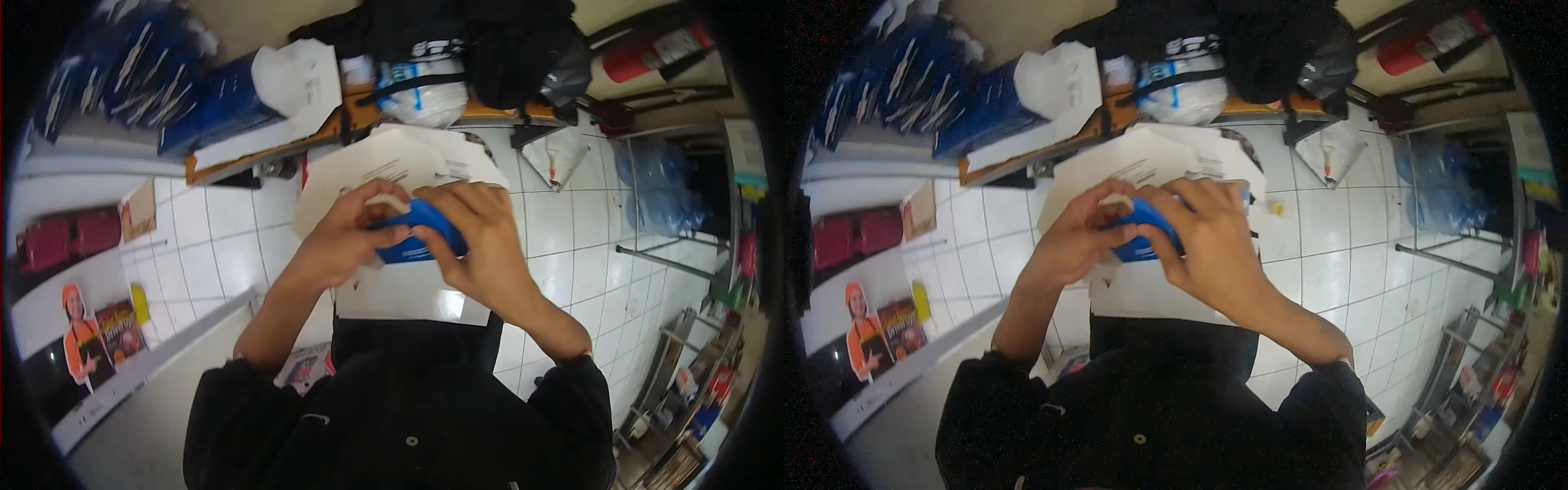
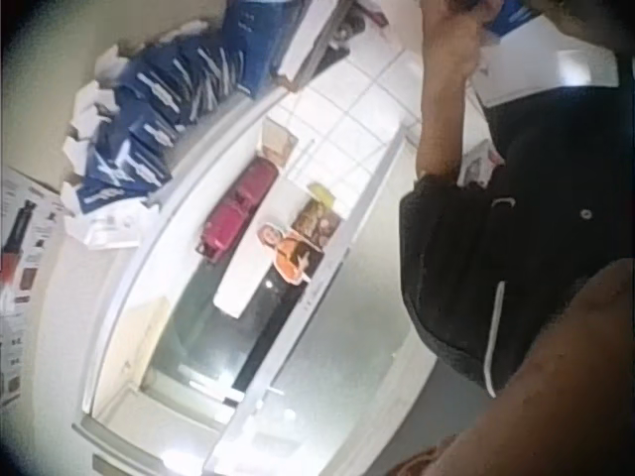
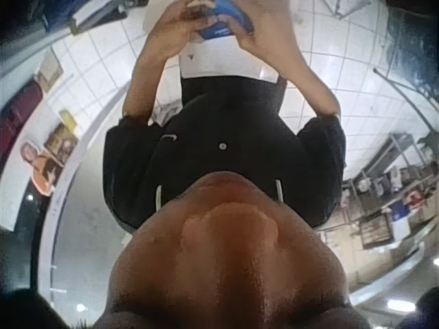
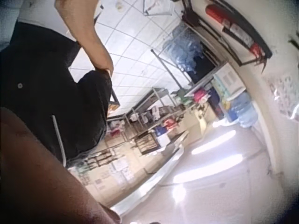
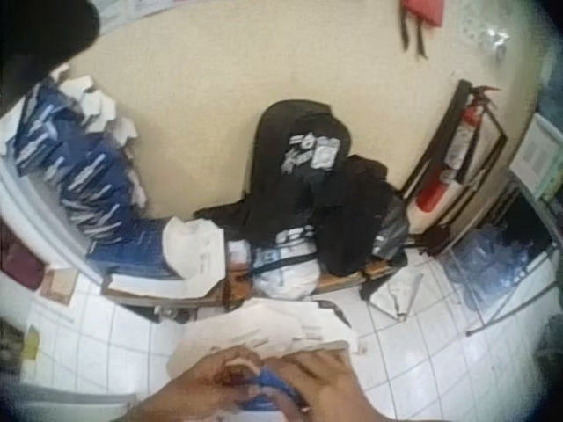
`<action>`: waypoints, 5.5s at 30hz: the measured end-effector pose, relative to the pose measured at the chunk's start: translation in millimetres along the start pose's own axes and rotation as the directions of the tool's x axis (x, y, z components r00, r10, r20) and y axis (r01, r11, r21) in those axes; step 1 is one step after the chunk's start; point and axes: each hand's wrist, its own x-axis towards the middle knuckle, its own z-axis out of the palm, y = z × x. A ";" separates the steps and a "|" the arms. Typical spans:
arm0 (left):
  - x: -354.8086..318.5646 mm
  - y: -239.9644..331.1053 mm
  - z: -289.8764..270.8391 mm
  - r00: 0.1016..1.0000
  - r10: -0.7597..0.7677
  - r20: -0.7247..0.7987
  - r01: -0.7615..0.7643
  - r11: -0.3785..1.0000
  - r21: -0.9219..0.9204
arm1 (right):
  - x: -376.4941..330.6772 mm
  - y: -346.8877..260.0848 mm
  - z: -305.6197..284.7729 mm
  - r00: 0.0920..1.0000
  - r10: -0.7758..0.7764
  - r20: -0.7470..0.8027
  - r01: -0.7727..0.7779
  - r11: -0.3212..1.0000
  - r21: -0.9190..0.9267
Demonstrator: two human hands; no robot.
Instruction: The person assembles cardboard boxes by folding the flaps and pressing down on the pre-scored lines to form the box shape.
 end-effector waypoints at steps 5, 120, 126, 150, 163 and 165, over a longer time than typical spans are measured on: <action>-4.5 12.1 1.2 0.992 0.089 0.087 -0.094 0.994 0.048 | 0.4 -4.3 -2.2 0.997 0.076 0.034 -0.077 0.996 0.046; -8.4 -161.7 -57.8 0.731 0.604 -0.317 -0.024 0.487 0.873 | 247.7 85.2 122.9 0.855 0.519 -0.020 -0.054 0.127 0.990; -7.9 -157.3 -57.9 0.713 0.628 -0.314 -0.029 0.473 0.880 | 221.6 139.7 169.6 0.727 0.645 0.238 -0.488 0.241 0.839; 155.9 40.0 -219.0 0.763 0.523 0.379 -0.039 -0.548 0.835 | -140.1 82.0 51.3 0.481 0.831 -0.279 -0.686 0.555 0.471; 74.5 117.7 -115.9 0.285 0.827 0.484 -0.034 -0.496 0.867 | -150.0 90.3 51.1 0.506 0.833 -0.224 -0.698 0.548 0.460; 89.6 135.9 -137.2 0.277 0.851 0.446 0.025 -0.471 0.882 | -149.2 93.4 50.5 0.533 0.814 -0.232 -0.683 0.575 0.450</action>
